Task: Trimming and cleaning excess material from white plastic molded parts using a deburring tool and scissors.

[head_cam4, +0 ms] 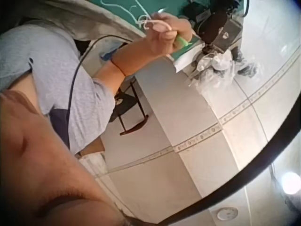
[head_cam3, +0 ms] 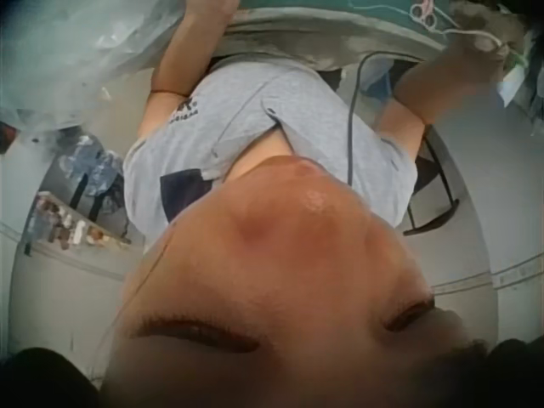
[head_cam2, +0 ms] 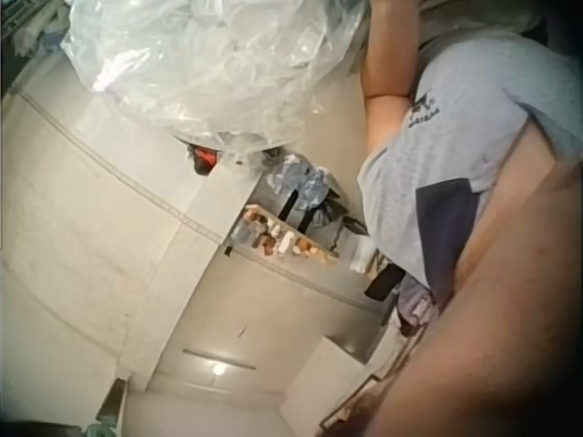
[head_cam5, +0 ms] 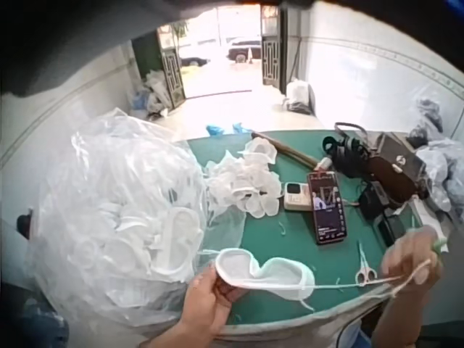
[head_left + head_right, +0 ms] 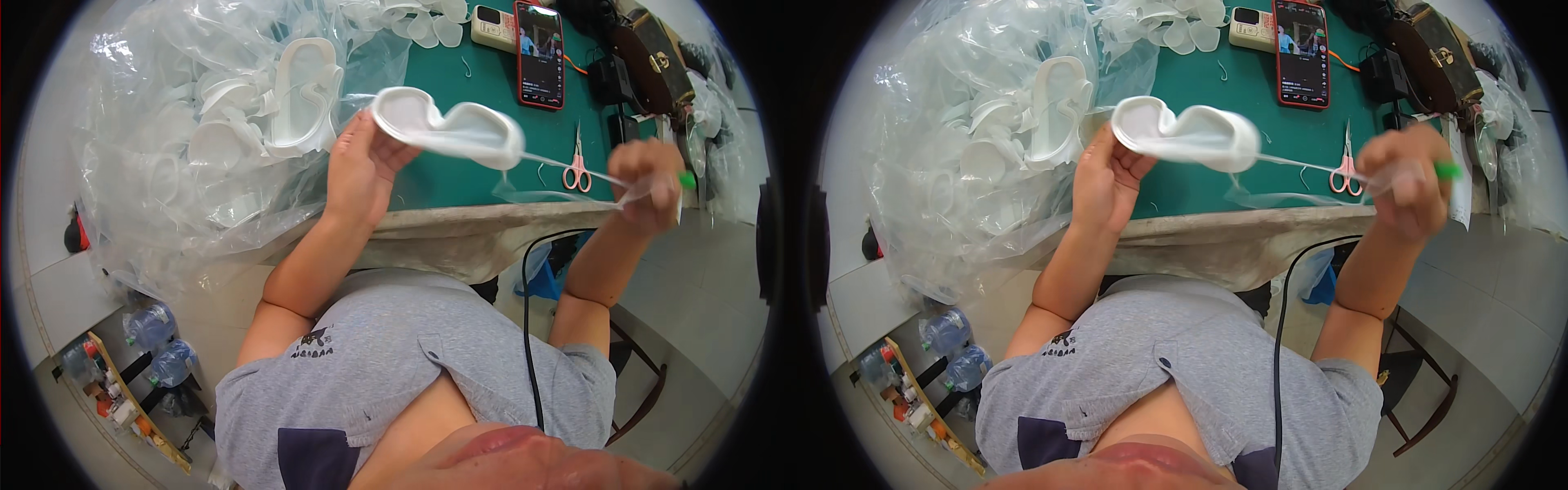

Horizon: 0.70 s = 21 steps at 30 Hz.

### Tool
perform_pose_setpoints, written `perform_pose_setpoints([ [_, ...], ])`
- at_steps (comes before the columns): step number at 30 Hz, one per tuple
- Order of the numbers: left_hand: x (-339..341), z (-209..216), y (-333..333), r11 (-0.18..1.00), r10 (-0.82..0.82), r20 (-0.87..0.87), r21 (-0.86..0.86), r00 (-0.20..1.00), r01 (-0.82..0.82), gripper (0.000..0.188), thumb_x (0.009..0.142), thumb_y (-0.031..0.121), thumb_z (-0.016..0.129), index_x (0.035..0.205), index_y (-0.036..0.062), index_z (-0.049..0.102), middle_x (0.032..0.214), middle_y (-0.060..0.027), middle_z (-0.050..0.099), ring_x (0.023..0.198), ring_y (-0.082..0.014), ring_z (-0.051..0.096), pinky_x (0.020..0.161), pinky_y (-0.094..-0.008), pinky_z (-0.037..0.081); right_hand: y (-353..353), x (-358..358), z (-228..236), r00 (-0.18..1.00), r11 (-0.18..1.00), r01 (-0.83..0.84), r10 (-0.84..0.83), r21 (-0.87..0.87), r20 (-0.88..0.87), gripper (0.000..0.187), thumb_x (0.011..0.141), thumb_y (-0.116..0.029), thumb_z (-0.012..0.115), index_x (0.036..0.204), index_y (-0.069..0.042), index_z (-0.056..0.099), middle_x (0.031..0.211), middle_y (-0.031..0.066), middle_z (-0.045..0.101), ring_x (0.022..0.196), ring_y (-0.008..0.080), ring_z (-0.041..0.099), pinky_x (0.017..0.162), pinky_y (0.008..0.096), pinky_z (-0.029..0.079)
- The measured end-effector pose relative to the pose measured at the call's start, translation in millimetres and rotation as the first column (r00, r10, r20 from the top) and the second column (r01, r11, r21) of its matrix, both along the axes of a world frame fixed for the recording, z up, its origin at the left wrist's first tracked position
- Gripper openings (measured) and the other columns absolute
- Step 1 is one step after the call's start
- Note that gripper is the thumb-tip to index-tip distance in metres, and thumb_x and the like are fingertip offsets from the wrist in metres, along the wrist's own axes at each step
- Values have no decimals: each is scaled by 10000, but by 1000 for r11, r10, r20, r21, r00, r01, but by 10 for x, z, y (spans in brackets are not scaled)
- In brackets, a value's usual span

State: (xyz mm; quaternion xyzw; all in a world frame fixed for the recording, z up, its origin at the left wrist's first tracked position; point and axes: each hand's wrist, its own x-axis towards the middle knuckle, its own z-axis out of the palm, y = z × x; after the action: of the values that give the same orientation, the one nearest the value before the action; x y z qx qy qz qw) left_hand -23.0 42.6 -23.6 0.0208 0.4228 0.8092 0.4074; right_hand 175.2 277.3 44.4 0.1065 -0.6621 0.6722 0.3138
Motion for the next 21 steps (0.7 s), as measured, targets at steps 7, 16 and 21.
perform_pose_setpoints([
  [7, -28, 60, -10, 989, 60, 19, 134, 998, -62, 285, 1014, 217, 357, 1178, 25, 488, 1136, -153, 605, 1049, -244, 611, 894, -392, 516, 115, -112, 380, 698, 860, 342, -502, 378, 511, 235, 956, -180, 533, 993, 41, 605, 714, -12, 500, 637, 53, 458, 555, 170, 328],
  [16, 201, 55, -8, 978, -51, -176, 192, 983, 85, 215, 958, 162, 529, 1121, 23, 549, 1094, -82, 615, 986, -174, 610, 887, -359, 510, -143, -1272, 282, 800, 380, 500, -546, 778, -247, 184, 875, -103, 621, 937, 69, 640, 946, 150, 570, 628, 282, 562, 630, 324, 471],
  [21, 189, 58, -57, 980, -93, -198, 155, 976, 125, 200, 934, 122, 568, 1105, 17, 567, 1070, -76, 624, 976, -166, 610, 883, -351, 510, -320, -976, 118, 873, 893, 377, -432, 246, 227, 475, 987, -357, 440, 856, 47, 653, 804, 77, 613, 674, 78, 540, 571, 216, 434],
])
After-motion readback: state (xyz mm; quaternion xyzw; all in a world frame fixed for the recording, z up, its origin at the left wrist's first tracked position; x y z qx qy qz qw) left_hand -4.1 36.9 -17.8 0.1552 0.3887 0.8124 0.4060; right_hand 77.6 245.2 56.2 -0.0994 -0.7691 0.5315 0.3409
